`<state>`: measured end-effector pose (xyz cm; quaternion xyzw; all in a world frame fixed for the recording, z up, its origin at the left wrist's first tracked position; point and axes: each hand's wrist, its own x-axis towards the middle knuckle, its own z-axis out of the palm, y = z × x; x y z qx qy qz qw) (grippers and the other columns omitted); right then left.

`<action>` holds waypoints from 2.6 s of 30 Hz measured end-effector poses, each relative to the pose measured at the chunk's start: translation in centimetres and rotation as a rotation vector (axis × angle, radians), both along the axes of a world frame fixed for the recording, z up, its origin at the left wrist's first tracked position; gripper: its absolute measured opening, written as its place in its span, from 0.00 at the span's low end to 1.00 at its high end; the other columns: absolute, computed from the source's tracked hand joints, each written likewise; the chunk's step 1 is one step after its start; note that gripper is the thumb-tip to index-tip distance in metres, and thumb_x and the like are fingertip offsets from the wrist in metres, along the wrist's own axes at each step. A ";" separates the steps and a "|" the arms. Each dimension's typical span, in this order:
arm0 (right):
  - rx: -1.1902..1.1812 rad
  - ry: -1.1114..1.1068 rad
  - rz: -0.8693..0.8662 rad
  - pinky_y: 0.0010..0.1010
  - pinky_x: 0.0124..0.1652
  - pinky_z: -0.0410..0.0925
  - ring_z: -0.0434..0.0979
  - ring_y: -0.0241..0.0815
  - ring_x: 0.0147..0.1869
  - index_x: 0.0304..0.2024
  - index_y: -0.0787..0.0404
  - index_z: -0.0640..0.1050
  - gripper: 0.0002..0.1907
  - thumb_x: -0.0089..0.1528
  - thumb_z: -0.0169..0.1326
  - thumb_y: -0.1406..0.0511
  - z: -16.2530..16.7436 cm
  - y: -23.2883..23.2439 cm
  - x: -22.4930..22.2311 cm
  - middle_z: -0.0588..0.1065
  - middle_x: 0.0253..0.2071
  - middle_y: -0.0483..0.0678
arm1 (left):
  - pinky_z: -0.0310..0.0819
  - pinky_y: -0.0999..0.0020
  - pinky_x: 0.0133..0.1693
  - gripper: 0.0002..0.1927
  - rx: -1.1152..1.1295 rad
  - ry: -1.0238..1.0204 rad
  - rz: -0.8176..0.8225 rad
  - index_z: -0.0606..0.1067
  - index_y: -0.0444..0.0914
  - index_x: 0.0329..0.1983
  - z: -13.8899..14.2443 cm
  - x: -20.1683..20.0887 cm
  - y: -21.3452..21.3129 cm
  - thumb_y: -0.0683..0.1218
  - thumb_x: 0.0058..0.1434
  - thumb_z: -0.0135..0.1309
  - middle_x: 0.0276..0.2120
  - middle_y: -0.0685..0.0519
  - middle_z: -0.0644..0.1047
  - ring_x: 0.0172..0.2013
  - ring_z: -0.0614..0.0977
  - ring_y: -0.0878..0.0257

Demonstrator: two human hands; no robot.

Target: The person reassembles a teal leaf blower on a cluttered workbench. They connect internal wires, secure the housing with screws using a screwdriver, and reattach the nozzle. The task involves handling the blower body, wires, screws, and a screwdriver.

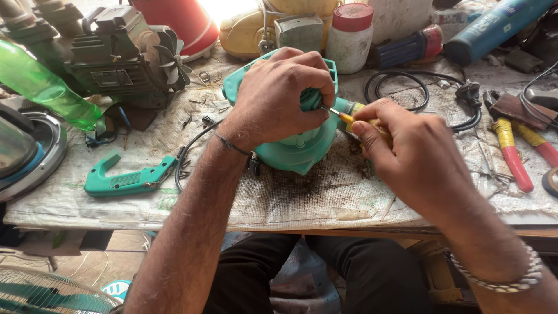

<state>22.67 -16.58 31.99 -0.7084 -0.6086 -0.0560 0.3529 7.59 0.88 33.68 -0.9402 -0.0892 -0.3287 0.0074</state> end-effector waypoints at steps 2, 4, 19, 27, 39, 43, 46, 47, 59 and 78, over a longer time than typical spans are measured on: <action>0.132 -0.091 0.063 0.36 0.30 0.73 0.82 0.43 0.31 0.45 0.60 0.82 0.10 0.65 0.60 0.62 -0.2 0.0 0.0 0.82 0.35 0.54 | 0.74 0.53 0.46 0.09 0.006 -0.003 0.001 0.81 0.51 0.30 0.0 0.1 0.1 0.50 0.47 0.70 0.40 0.64 0.79 0.53 0.79 0.57; 0.285 -0.134 0.175 0.32 0.34 0.76 0.83 0.42 0.36 0.47 0.59 0.83 0.10 0.64 0.60 0.64 -0.3 -0.1 0.1 0.82 0.41 0.54 | 0.74 0.53 0.46 0.10 0.001 -0.007 0.002 0.81 0.51 0.30 -0.1 0.0 0.1 0.51 0.47 0.70 0.40 0.64 0.79 0.53 0.79 0.57; 0.145 -0.067 0.019 0.36 0.33 0.71 0.82 0.44 0.31 0.45 0.60 0.83 0.11 0.61 0.65 0.64 0.1 -0.4 0.0 0.82 0.35 0.53 | 0.72 0.53 0.43 0.10 -0.011 -0.014 -0.001 0.81 0.49 0.30 0.2 0.1 -0.2 0.50 0.46 0.70 0.40 0.64 0.80 0.52 0.79 0.57; -0.022 0.088 -0.027 0.33 0.29 0.70 0.81 0.41 0.28 0.47 0.59 0.82 0.11 0.65 0.62 0.61 0.1 -0.4 0.5 0.82 0.31 0.50 | 0.73 0.52 0.45 0.10 -0.023 -0.008 0.012 0.81 0.50 0.30 0.1 0.1 -0.2 0.50 0.46 0.70 0.39 0.64 0.80 0.52 0.79 0.57; 0.123 0.081 0.121 0.30 0.37 0.78 0.85 0.39 0.40 0.46 0.65 0.80 0.13 0.63 0.63 0.63 -0.4 -0.1 0.6 0.82 0.38 0.52 | 0.73 0.52 0.45 0.09 -0.013 -0.024 0.014 0.81 0.51 0.30 -0.3 -0.1 0.0 0.51 0.47 0.70 0.39 0.65 0.80 0.53 0.79 0.58; -0.177 0.182 -0.002 0.34 0.29 0.73 0.82 0.42 0.30 0.48 0.61 0.81 0.11 0.72 0.54 0.61 -0.2 -0.2 0.7 0.82 0.30 0.51 | 0.73 0.52 0.47 0.08 0.025 -0.030 0.006 0.81 0.52 0.31 -0.4 0.0 0.0 0.50 0.48 0.69 0.40 0.65 0.80 0.53 0.79 0.58; 0.160 0.017 0.118 0.30 0.33 0.75 0.84 0.40 0.35 0.43 0.64 0.81 0.13 0.64 0.59 0.60 0.0 -0.1 0.6 0.82 0.35 0.52 | 0.73 0.51 0.45 0.09 0.004 -0.017 0.010 0.81 0.51 0.30 -0.5 0.0 0.0 0.50 0.47 0.69 0.40 0.64 0.80 0.53 0.78 0.57; 0.100 0.052 0.102 0.31 0.32 0.75 0.84 0.40 0.34 0.45 0.63 0.81 0.14 0.64 0.59 0.59 0.1 -0.1 0.6 0.82 0.35 0.51 | 0.73 0.51 0.46 0.09 0.005 -0.018 0.009 0.81 0.51 0.30 -0.5 -0.1 0.0 0.50 0.47 0.69 0.40 0.65 0.80 0.53 0.78 0.57; -0.023 0.118 0.034 0.31 0.28 0.73 0.84 0.39 0.31 0.50 0.62 0.81 0.14 0.67 0.57 0.61 0.0 -0.2 0.6 0.83 0.33 0.51 | 0.74 0.52 0.47 0.09 0.022 -0.027 0.022 0.81 0.52 0.30 -0.6 0.2 0.2 0.51 0.47 0.70 0.40 0.64 0.79 0.53 0.79 0.58; 0.083 -0.076 -0.025 0.39 0.39 0.73 0.81 0.50 0.39 0.45 0.69 0.77 0.09 0.64 0.57 0.70 -1.5 0.5 1.5 0.78 0.40 0.58 | 0.75 0.55 0.47 0.07 0.016 -0.058 0.017 0.81 0.51 0.29 -0.7 0.4 0.2 0.50 0.48 0.68 0.40 0.64 0.80 0.52 0.80 0.58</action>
